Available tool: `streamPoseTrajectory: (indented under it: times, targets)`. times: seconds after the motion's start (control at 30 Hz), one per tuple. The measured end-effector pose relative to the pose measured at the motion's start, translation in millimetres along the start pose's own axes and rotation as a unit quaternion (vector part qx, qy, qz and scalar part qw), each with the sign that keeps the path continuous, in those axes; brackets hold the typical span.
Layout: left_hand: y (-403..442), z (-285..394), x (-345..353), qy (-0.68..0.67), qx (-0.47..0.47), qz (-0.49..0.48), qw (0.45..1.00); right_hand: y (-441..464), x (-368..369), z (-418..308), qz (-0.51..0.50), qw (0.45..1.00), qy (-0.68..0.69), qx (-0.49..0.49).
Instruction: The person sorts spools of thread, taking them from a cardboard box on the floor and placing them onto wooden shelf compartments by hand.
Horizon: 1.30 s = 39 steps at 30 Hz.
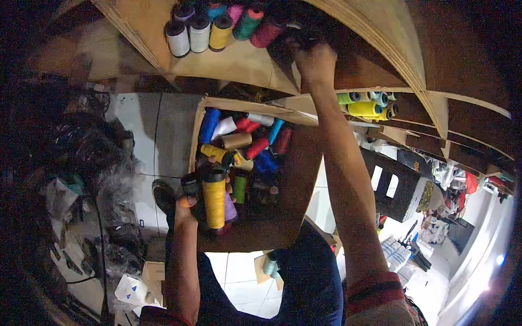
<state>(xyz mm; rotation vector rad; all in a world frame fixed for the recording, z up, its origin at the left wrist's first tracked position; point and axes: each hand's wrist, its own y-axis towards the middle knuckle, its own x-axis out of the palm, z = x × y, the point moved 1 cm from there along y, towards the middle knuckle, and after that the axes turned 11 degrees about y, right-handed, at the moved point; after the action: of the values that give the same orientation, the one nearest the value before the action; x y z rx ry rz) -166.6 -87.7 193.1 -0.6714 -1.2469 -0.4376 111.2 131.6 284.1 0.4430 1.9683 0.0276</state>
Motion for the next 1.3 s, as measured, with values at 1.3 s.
streamPoseTrajectory:
  times: [1.3]
  targets:
    - [-9, -12, -30, 0.016, -0.009, 0.11, 0.994, -35, -4, 5, -0.181, 0.398, 0.75, 0.497]
